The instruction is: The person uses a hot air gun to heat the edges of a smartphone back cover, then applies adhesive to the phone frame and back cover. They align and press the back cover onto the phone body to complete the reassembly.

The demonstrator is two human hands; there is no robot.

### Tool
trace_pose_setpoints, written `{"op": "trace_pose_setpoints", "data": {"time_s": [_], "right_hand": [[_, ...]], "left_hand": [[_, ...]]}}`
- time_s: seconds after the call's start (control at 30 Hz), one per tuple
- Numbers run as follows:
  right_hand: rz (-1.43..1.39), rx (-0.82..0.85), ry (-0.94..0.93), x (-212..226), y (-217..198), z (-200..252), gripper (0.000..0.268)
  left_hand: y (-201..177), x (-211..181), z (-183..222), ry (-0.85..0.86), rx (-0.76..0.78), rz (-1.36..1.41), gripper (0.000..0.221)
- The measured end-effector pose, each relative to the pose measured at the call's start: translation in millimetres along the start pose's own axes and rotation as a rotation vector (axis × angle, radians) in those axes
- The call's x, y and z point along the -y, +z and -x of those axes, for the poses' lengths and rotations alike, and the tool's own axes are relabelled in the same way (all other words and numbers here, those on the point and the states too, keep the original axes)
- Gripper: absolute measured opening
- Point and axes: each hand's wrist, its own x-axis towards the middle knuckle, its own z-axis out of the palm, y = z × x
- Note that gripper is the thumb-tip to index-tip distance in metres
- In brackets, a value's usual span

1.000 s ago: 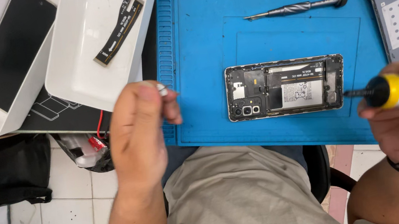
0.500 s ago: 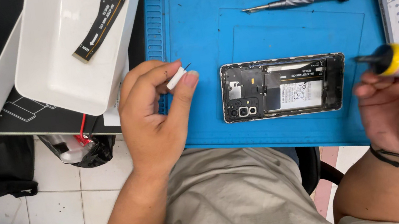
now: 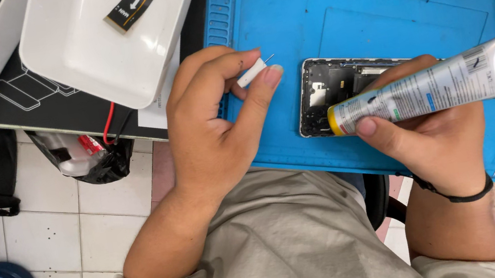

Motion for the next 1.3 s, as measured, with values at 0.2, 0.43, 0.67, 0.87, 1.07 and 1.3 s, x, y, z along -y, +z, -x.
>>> {"op": "trace_pose_setpoints", "data": {"time_s": [0.2, 0.43, 0.67, 0.87, 1.07, 1.3], "right_hand": [[0.067, 0.035, 0.001, -1.4, 0.7, 1.9, 0.032], [0.093, -0.018, -0.005, 0.9, 7.6, 0.3, 0.032], [0.109, -0.011, -0.018, 0.5, 7.9, 1.1, 0.034], [0.027, -0.080, 0.026, -2.0, 11.4, 3.1, 0.032], [0.001, -0.101, 0.032, -2.0, 13.1, -0.1, 0.029], [0.031, -0.123, 0.011, -7.2, 15.0, 1.8, 0.026]], "left_hand": [[-0.2, 1.9, 0.4, 0.017, -0.020, 0.014, 0.019], [0.9, 5.7, 1.4, 0.047, -0.039, 0.022, 0.020], [0.5, 6.9, 1.5, 0.055, -0.035, 0.011, 0.020], [0.0, 7.2, 1.7, 0.057, -0.032, 0.017, 0.020], [-1.2, 2.8, -0.9, 0.050, -0.039, 0.015, 0.021], [-1.5, -1.7, -2.1, 0.016, -0.025, 0.012, 0.023]]}}
